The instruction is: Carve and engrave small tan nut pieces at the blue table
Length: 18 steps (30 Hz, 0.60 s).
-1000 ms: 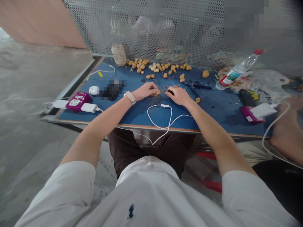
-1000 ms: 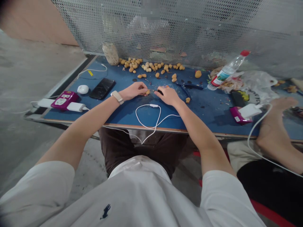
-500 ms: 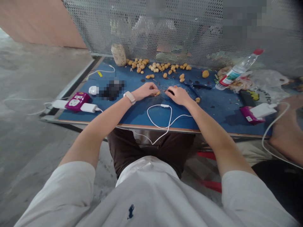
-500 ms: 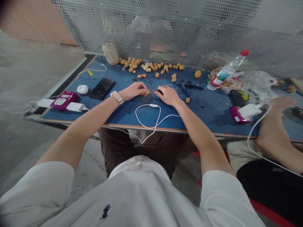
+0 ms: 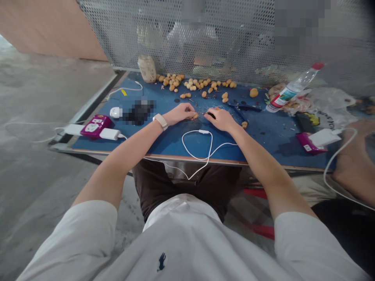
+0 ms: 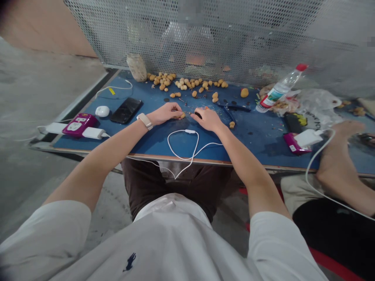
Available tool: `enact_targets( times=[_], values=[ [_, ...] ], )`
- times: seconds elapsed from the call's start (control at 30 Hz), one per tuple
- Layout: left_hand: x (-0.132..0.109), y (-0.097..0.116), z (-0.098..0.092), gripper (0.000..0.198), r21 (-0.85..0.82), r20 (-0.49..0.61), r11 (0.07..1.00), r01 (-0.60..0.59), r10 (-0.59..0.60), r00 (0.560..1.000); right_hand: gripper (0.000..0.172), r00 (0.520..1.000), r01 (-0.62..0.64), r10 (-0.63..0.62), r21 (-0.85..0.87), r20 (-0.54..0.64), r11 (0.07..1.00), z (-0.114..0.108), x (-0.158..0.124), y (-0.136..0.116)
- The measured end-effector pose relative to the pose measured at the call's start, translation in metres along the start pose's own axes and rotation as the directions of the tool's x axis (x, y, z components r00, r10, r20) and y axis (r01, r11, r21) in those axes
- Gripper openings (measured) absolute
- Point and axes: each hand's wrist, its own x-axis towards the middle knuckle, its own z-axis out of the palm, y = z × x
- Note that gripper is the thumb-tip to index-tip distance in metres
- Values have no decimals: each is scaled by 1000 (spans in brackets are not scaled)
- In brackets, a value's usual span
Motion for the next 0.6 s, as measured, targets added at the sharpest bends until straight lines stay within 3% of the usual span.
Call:
enact_targets(
  times=[0.6],
  values=[
    [-2,3,2,29,-13,-12,1000,-1,1,1000,70,1000,-9,9,-11,21,1000,-4,-2,-4]
  ],
)
